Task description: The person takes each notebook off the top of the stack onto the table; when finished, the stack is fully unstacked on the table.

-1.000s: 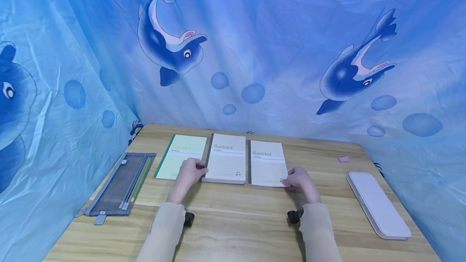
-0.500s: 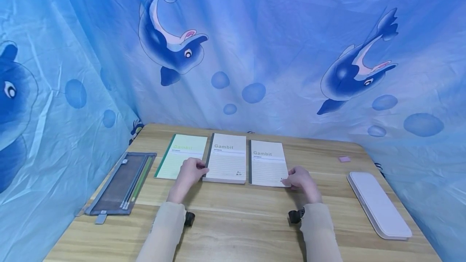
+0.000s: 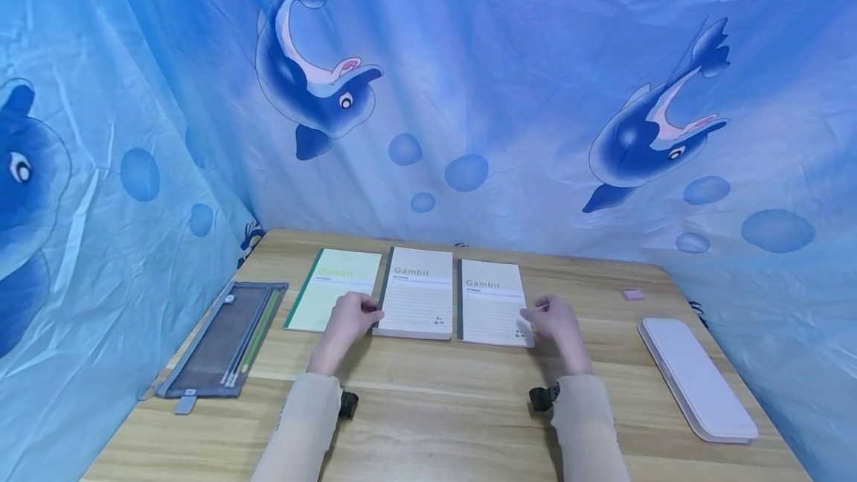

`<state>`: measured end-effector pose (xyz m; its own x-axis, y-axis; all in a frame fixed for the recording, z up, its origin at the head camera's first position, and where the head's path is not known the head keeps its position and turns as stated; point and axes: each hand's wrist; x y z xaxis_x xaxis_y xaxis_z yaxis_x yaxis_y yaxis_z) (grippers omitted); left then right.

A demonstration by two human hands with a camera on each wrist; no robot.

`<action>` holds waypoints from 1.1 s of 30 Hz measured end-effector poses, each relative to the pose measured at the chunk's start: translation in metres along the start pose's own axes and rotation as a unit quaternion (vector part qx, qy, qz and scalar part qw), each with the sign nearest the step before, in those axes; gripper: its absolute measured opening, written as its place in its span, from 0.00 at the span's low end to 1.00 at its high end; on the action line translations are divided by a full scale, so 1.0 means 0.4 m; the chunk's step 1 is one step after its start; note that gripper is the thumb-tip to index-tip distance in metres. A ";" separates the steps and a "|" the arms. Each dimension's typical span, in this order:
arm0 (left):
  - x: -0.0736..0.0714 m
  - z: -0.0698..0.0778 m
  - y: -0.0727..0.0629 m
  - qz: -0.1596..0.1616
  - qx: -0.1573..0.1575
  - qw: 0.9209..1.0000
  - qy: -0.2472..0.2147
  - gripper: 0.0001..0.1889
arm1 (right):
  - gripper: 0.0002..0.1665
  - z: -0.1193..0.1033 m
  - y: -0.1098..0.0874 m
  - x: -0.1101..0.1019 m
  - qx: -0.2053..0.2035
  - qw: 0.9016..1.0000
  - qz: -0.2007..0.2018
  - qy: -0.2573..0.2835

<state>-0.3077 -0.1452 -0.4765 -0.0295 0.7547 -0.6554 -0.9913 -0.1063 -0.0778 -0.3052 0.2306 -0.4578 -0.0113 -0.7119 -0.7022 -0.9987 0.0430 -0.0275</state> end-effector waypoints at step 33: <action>-0.001 0.005 -0.008 -0.004 0.002 1.000 0.005 0.13 | 0.21 -0.185 0.023 0.275 -0.111 0.992 -0.017 0.063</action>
<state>-0.3047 -0.1440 -0.4745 -0.0205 0.7492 -0.6621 -0.9920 -0.0979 -0.0801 -0.3194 0.1007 -0.4825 0.0300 -0.7924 -0.6093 -0.9848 -0.1277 0.1177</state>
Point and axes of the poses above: each hand's wrist, its own y-axis towards the middle knuckle, its own x-axis out of the palm, z = x × y, and after that the axes turned 8 degrees about -x, right-handed
